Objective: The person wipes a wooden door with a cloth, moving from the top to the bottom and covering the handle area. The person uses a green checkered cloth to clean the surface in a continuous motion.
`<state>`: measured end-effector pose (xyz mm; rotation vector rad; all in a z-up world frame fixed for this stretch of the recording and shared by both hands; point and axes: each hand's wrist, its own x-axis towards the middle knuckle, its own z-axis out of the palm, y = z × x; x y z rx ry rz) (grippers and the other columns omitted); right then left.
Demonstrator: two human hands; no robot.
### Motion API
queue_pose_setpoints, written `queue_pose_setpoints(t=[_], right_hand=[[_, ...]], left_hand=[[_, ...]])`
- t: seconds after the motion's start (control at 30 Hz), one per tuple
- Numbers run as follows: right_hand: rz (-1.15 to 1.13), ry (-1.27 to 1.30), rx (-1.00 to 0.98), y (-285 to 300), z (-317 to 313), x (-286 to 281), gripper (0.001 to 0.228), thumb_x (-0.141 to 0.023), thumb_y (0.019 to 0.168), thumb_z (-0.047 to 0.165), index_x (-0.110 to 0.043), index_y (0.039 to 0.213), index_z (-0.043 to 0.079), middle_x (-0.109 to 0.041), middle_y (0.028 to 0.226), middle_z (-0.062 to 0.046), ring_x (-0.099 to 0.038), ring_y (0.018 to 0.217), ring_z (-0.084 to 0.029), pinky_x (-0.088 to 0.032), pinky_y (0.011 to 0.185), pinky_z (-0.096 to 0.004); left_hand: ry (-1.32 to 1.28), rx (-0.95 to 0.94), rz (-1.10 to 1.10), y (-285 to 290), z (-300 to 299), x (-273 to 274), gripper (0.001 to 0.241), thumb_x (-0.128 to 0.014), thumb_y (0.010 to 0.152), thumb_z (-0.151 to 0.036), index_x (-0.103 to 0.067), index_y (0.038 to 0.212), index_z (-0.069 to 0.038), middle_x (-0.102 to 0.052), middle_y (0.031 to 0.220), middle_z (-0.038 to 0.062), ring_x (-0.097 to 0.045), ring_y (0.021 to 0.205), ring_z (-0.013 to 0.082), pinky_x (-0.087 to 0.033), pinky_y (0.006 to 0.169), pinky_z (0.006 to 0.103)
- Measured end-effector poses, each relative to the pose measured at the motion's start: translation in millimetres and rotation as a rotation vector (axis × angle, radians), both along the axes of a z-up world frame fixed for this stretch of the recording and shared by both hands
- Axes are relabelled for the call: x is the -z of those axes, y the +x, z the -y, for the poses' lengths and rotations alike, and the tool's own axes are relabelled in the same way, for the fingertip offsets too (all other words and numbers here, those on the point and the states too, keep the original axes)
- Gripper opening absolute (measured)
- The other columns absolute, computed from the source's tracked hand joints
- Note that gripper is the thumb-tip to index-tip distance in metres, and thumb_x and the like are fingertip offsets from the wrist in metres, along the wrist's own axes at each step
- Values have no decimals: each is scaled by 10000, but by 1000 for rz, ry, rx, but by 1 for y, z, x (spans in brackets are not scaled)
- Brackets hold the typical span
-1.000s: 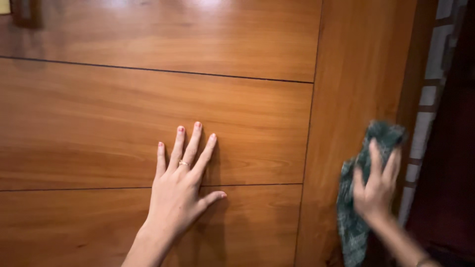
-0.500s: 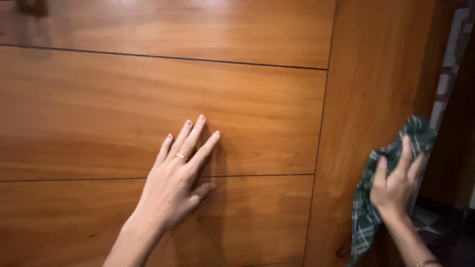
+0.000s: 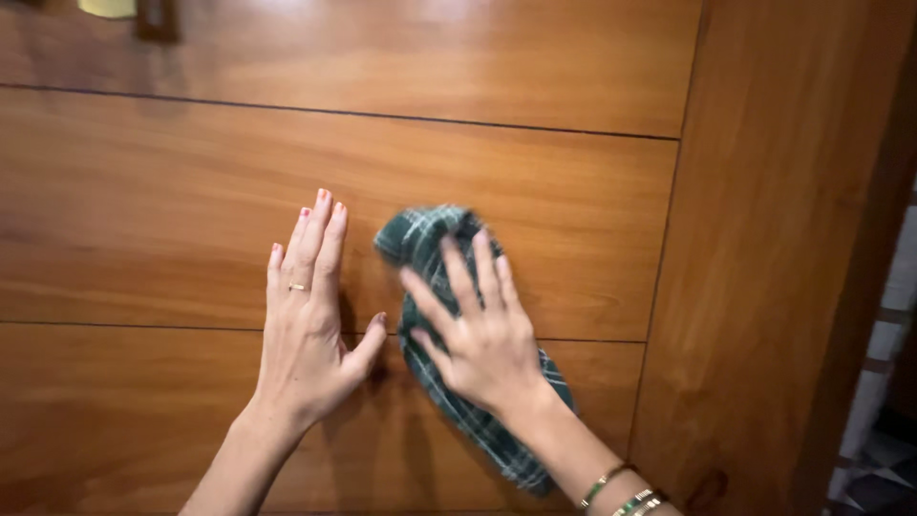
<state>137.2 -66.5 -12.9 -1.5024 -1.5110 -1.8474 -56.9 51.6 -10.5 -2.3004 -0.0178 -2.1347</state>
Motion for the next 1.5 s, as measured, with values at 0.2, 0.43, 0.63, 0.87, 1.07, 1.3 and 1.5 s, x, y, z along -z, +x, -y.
queue_pose_setpoints(t=[0.2, 0.43, 0.63, 0.87, 1.07, 1.3, 1.5], right_hand=[[-323, 250, 164, 44, 76, -28, 725, -574, 1020, 309, -237, 1657, 242, -140, 1762, -30, -149, 1603, -401, -208, 1286, -570], [-715, 652, 222, 50, 63, -18, 666, -492, 1121, 410, -221, 1701, 228, -73, 1706, -324, -87, 1567, -563, -109, 1265, -701], [-61, 203, 130, -56, -72, 5, 736, -615, 950, 491, -364, 1602, 260, -189, 1653, -281, -180, 1505, -554, -203, 1248, -634], [145, 100, 182, -39, -31, -43, 662, -534, 1027, 350, -329, 1638, 196, -240, 1680, -215, -208, 1567, -412, -188, 1279, -541], [-736, 544, 233, -1, 27, -60, 817, -494, 1107, 463, -98, 1751, 152, -52, 1731, -330, -67, 1586, -582, -155, 1251, -727], [-160, 319, 157, -102, -142, -57, 881, -673, 959, 534, -350, 1635, 71, -158, 1661, -344, -177, 1508, -597, -223, 1228, -702], [106, 28, -32, -188, -215, -58, 825, -678, 917, 507, -425, 1575, 79, -266, 1635, -313, -210, 1493, -578, -230, 1221, -639]], left_hand=[[-65, -192, -41, -38, -60, 7, 1071, -824, 732, -354, -248, 1604, -119, -191, 1698, 135, -200, 1560, 376, -182, 1206, 613], [-238, -383, -26, -95, -134, 24, 1199, -847, 658, -494, -251, 1612, -81, -185, 1689, 193, -204, 1539, 422, -228, 1180, 609], [-340, -330, 46, -101, -158, 30, 1168, -840, 702, -523, -260, 1615, -82, -217, 1698, 168, -197, 1553, 432, -230, 1225, 556], [-408, -331, 40, -105, -168, 43, 1199, -866, 675, -508, -254, 1608, -70, -219, 1694, 161, -194, 1545, 420, -221, 1202, 560], [-492, -336, 116, -145, -206, 60, 1276, -908, 594, -492, -263, 1584, -11, -233, 1677, 207, -222, 1532, 414, -256, 1212, 513], [-536, -350, 157, -155, -237, 77, 1389, -963, 474, -476, -264, 1564, 26, -249, 1643, 263, -257, 1506, 403, -275, 1187, 483], [-543, -222, 254, -144, -239, 86, 1359, -972, 496, -449, -276, 1534, 83, -290, 1619, 303, -296, 1513, 392, -282, 1212, 435]])
